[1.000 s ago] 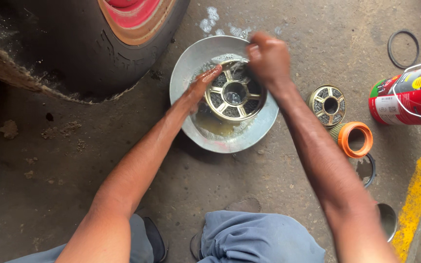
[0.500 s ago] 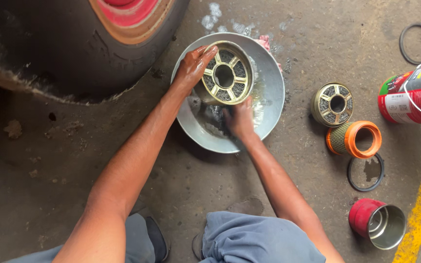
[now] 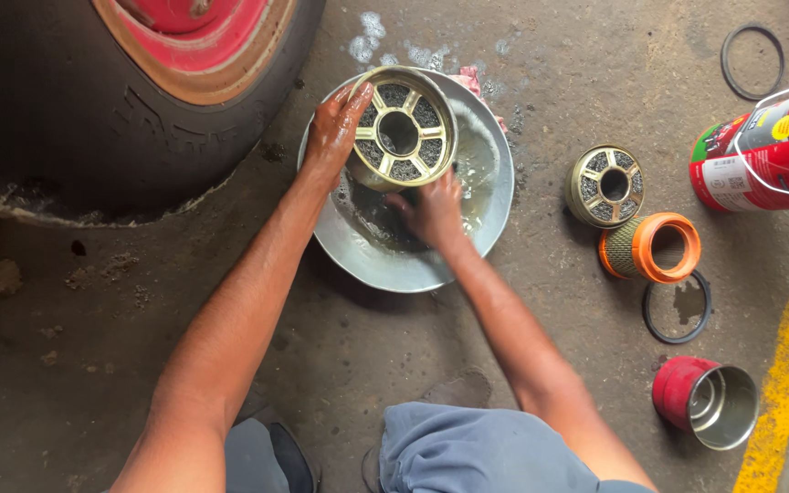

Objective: The person cleans a metal oil filter housing and a secondary filter component in a basin of liquid using a cloth.

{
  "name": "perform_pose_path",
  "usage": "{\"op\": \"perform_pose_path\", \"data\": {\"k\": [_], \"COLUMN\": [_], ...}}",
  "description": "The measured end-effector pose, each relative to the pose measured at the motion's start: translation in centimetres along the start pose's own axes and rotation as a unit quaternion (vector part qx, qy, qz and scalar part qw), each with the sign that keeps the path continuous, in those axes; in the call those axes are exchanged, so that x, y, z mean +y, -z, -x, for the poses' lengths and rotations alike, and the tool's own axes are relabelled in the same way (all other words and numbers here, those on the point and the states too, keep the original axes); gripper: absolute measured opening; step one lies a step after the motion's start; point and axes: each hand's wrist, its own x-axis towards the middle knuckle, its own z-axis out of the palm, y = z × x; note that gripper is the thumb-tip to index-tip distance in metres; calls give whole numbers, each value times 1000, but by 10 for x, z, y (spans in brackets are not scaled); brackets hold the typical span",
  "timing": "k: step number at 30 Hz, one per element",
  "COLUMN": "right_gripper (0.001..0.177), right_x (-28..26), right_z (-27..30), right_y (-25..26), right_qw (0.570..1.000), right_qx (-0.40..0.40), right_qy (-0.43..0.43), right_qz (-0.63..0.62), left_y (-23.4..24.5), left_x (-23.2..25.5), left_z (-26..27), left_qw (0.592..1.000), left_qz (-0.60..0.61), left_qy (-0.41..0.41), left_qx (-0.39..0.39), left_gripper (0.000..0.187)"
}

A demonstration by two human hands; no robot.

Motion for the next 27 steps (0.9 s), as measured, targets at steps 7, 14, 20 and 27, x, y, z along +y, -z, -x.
{"op": "perform_pose_path", "data": {"k": [7,14,20,27], "right_gripper": [53,52,57,37], "right_x": [32,17,-22,-67], "right_z": [17,3,-64,-135], "right_y": [-36,64,168,173], "right_qw": [876,466,682,937], "right_qx": [-30,-34,-185,-244], "right_qy": [-233,-431,-252,-130], "right_qz": [-422,-772,-661,-213], "left_y": [10,25,23,-3], "left_x": [-6,-18,-37,-42], "left_z": [-2,-1,-3,8], "left_qw": [998,997,992,986], "left_qz": [-45,-25,-44,66], "left_qy": [32,56,113,156], "left_qx": [33,38,33,-12], "left_gripper": [50,57,67,53]}}
